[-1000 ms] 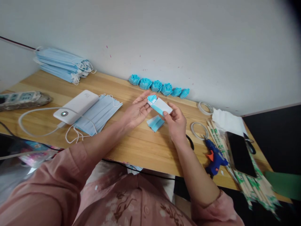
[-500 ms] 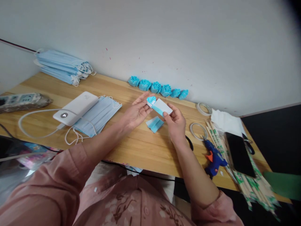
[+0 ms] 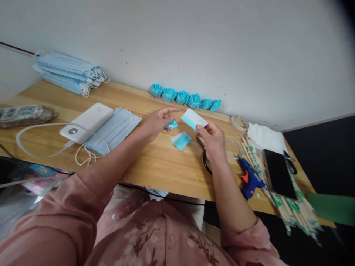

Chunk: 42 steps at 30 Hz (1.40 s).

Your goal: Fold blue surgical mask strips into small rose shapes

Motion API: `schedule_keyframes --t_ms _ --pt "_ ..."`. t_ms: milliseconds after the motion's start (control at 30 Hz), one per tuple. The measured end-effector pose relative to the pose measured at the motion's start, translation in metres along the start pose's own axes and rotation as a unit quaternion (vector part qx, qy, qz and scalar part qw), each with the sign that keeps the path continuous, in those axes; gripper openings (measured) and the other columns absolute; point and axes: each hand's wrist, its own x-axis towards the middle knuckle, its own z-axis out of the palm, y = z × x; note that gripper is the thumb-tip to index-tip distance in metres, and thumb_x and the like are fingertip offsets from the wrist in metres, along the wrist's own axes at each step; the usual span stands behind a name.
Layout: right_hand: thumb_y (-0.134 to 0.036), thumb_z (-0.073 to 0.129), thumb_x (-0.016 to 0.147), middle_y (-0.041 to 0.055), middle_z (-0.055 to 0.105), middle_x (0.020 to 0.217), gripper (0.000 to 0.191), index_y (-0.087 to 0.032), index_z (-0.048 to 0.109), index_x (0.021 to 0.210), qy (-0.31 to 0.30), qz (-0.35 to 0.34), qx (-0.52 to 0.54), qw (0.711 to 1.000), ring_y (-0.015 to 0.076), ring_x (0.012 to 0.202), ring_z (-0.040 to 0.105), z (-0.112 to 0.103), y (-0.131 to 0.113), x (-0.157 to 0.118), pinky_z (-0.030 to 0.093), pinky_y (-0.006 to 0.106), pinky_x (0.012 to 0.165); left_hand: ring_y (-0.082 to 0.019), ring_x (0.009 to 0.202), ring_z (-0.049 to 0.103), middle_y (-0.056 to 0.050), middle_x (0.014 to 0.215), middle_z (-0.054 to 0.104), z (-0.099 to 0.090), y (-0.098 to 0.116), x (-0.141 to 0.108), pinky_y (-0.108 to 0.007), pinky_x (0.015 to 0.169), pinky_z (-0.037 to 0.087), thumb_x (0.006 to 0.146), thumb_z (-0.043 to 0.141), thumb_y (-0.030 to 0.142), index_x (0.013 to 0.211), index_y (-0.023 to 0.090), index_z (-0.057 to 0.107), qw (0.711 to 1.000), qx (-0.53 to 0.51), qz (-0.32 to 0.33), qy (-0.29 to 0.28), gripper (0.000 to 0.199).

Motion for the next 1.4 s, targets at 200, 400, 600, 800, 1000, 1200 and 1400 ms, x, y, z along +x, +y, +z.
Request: schedule_keyframes --t_ms 200,400,600,800,1000,1200,1400 --pt "-0.042 0.077 0.071 -0.0026 0.068 0.076 0.025 -0.024 0.073 0.087 -0.008 -0.002 0.015 1.0 0.0116 0.063 0.057 -0.001 -0.001 0.001 0.055 0.028 0.063 -0.013 0.071 0.062 -0.008 0.095 0.076 -0.013 -0.001 0.006 -0.025 0.064 0.046 0.079 0.074 0.031 0.122 0.02 0.071 0.993 0.104 0.004 -0.063 0.045" --pt "-0.044 0.075 0.074 -0.0017 0.069 0.081 0.027 -0.024 0.071 0.091 -0.014 -0.017 -0.008 1.0 0.0126 0.066 0.058 -0.002 0.001 0.001 0.056 0.03 0.065 -0.018 0.083 0.065 -0.007 0.102 0.076 -0.026 0.003 0.013 -0.029 0.08 0.048 0.077 0.07 0.024 0.138 0.021 0.063 0.926 0.358 0.053 -0.111 0.061" --pt "-0.041 0.072 0.076 -0.0034 0.062 0.073 0.021 -0.023 0.069 0.086 -0.022 -0.018 -0.003 1.0 0.0113 0.063 0.057 0.0 0.0 0.0 0.051 0.029 0.064 -0.023 0.103 0.063 -0.012 0.121 0.072 -0.033 0.008 0.017 -0.034 0.094 0.044 0.09 0.057 0.033 0.132 0.017 0.067 0.825 0.548 0.135 0.019 0.045" --pt "-0.042 0.074 0.076 -0.0046 0.061 0.067 0.022 -0.022 0.069 0.083 -0.015 -0.02 0.003 1.0 0.0111 0.063 0.057 0.001 -0.001 -0.001 0.049 0.027 0.062 -0.024 0.093 0.062 -0.008 0.099 0.075 -0.024 0.034 0.006 -0.031 0.082 0.04 0.085 0.061 0.027 0.107 0.021 0.076 0.723 0.685 0.071 -0.061 0.027" --pt "-0.04 0.073 0.078 -0.0039 0.062 0.069 0.019 -0.022 0.069 0.082 -0.017 -0.025 0.02 0.999 0.0115 0.064 0.057 0.001 0.0 -0.001 0.05 0.028 0.063 -0.02 0.081 0.061 -0.007 0.085 0.073 -0.022 0.04 0.003 -0.029 0.074 0.037 0.085 0.056 0.025 0.089 0.02 0.076 0.671 0.737 0.0 -0.083 0.02" --pt "-0.041 0.071 0.078 -0.0046 0.059 0.066 0.019 -0.022 0.069 0.083 -0.026 -0.041 0.019 0.999 0.0115 0.062 0.056 0.003 0.0 -0.002 0.046 0.028 0.061 -0.022 0.084 0.063 -0.01 0.096 0.075 -0.033 0.031 -0.003 -0.028 0.07 0.037 0.084 0.059 0.028 0.096 0.019 0.076 0.684 0.726 -0.041 -0.056 0.023" --pt "-0.04 0.073 0.077 -0.0047 0.063 0.063 0.018 -0.022 0.068 0.078 -0.023 -0.033 0.022 0.999 0.0118 0.061 0.057 0.004 0.002 -0.002 0.047 0.028 0.06 -0.021 0.083 0.063 -0.008 0.092 0.076 -0.041 0.019 -0.003 -0.027 0.067 0.036 0.081 0.062 0.025 0.092 0.02 0.076 0.705 0.708 -0.017 -0.042 0.019"
